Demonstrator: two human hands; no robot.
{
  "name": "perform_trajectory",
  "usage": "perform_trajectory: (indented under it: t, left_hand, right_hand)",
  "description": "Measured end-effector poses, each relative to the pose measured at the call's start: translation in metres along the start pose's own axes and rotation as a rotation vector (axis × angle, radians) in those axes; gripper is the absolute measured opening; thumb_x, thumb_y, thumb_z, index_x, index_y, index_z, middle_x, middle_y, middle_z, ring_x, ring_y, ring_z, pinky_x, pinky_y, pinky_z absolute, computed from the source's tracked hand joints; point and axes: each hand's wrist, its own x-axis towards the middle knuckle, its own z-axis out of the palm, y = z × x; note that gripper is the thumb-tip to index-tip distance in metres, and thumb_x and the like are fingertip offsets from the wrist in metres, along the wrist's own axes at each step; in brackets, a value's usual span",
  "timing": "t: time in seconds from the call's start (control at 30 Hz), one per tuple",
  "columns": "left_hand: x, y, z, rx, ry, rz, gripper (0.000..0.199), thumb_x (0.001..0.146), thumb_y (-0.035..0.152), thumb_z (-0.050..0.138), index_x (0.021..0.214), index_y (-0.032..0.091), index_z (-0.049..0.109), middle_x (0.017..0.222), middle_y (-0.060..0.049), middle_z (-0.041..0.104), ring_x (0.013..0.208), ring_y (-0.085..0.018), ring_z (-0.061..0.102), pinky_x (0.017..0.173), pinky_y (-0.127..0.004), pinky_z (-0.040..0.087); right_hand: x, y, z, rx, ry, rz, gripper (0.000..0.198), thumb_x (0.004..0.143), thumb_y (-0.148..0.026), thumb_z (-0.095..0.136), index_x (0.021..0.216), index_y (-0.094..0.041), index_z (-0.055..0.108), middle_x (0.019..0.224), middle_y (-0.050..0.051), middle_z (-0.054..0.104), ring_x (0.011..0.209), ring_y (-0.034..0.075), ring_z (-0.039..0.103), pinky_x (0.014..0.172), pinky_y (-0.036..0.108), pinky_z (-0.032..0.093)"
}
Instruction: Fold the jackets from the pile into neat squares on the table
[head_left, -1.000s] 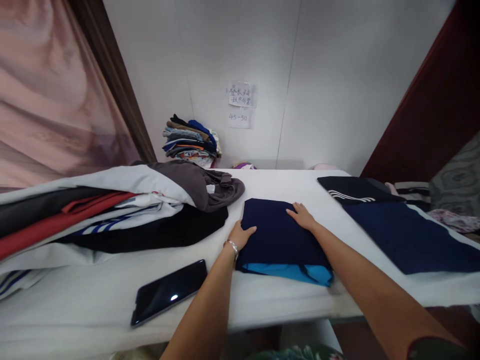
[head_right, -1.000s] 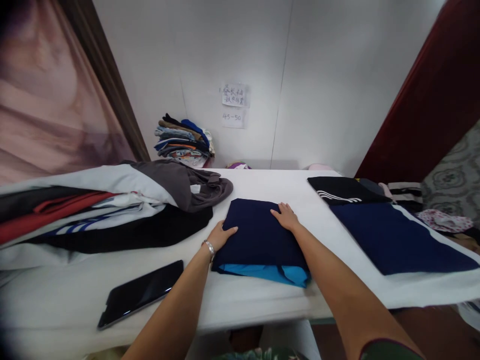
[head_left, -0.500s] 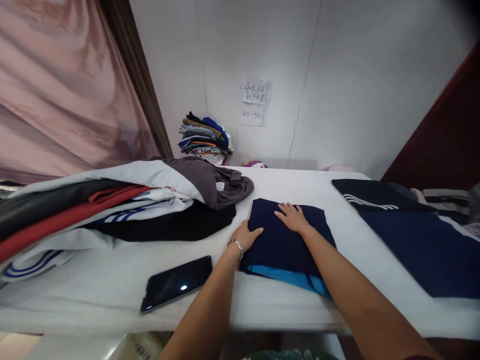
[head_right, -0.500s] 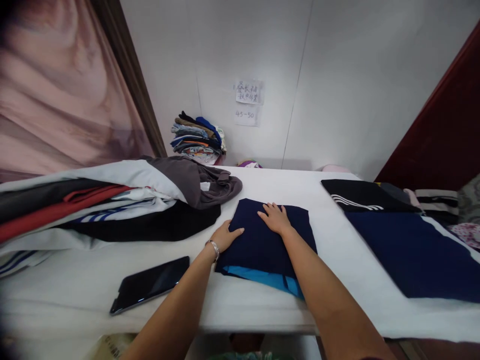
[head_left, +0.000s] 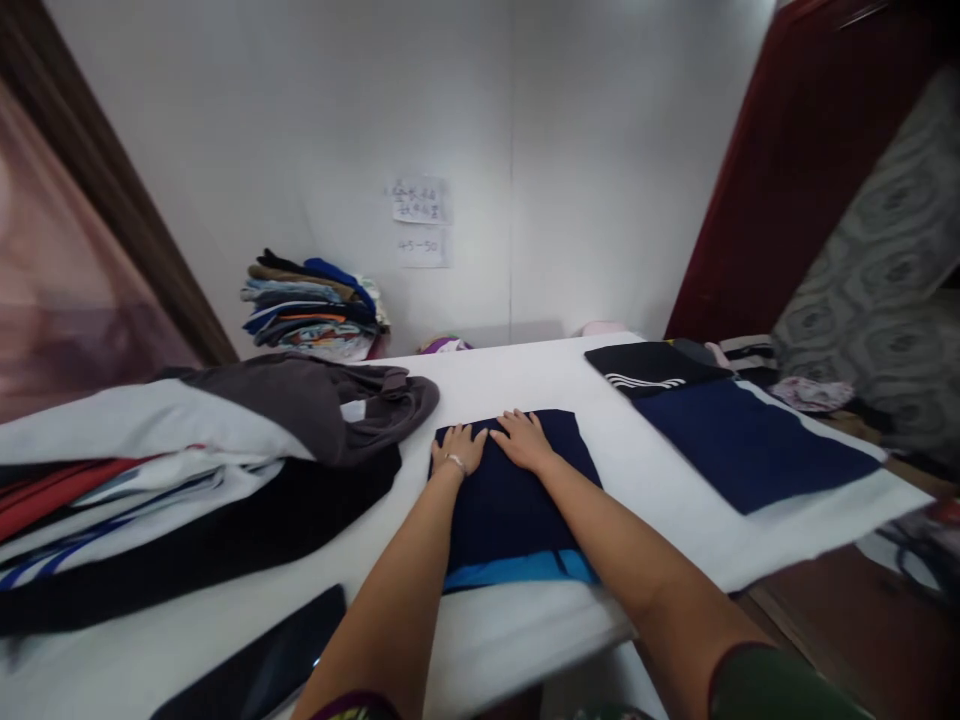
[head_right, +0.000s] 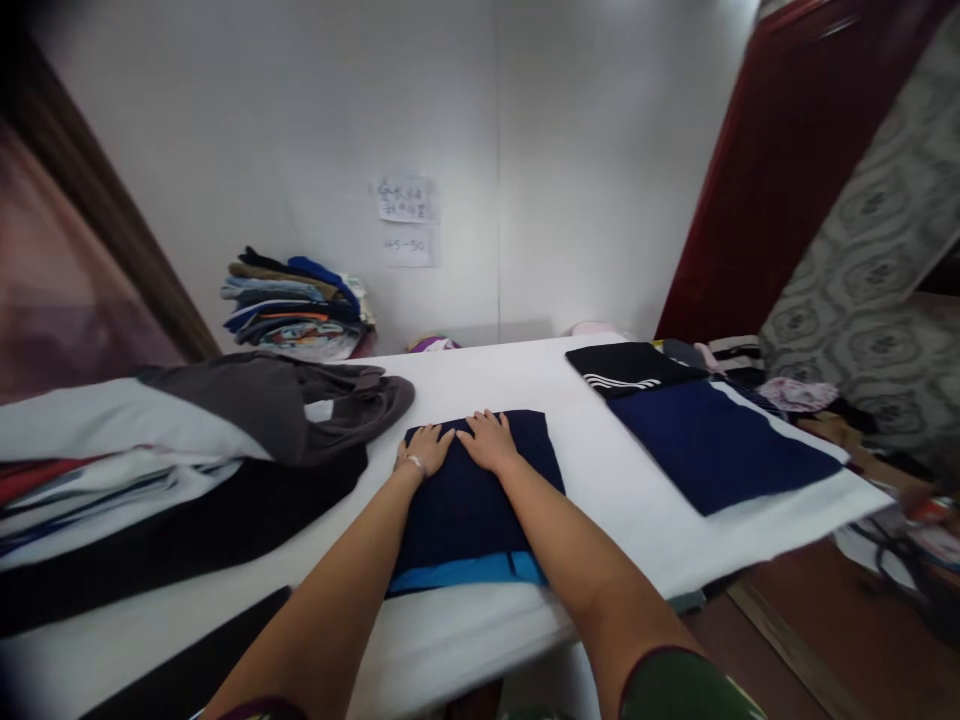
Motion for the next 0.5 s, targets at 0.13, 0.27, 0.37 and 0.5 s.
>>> perform_trajectory:
  t: [0.13,0.27,0.37,0.5]
  left_hand:
    - [0.009,-0.013,0.013,0.014,-0.035,-0.011,0.064,0.090,0.054,0.018,0.141,0.023,0.040,0.154,-0.007,0.029,0.143,-0.026,0.021,0.112,-0.057,0.018]
    - [0.012,-0.014,0.016,0.009,-0.022,-0.031,0.067,0.089,0.056,0.018,0.141,0.022,0.040,0.155,-0.007,0.027,0.143,-0.026,0.019,0.113,-0.056,0.017]
    - [0.014,-0.015,0.017,-0.020,0.031,-0.019,0.064,0.088,0.058,0.022,0.137,0.023,0.046,0.152,-0.008,0.032,0.142,-0.027,0.023,0.113,-0.056,0.019]
    - [0.018,-0.023,0.015,-0.090,0.051,-0.025,0.065,0.089,0.057,0.023,0.134,0.019,0.050,0.147,-0.011,0.041,0.137,-0.027,0.035,0.112,-0.047,0.028]
  right_hand:
    - [0.001,0.018,-0.008,-0.043,-0.038,0.122,0.063,0.092,-0.058,0.028,0.140,-0.020,0.043,0.153,0.010,0.031,0.143,0.027,0.016,0.113,0.053,0.006]
    - [0.001,0.047,-0.013,0.041,-0.077,0.228,0.076,0.088,-0.069,0.026,0.147,-0.022,0.031,0.156,0.006,0.021,0.145,0.026,0.009,0.112,0.054,0.011]
    - [0.000,0.062,-0.011,0.131,-0.066,0.260,0.077,0.087,-0.069,0.027,0.148,-0.022,0.029,0.157,0.004,0.019,0.145,0.025,0.006,0.112,0.051,0.017]
    - [0.002,0.069,-0.006,0.196,-0.014,0.233,0.078,0.087,-0.070,0.030,0.144,-0.017,0.037,0.154,0.006,0.027,0.144,0.025,0.010,0.115,0.042,0.017]
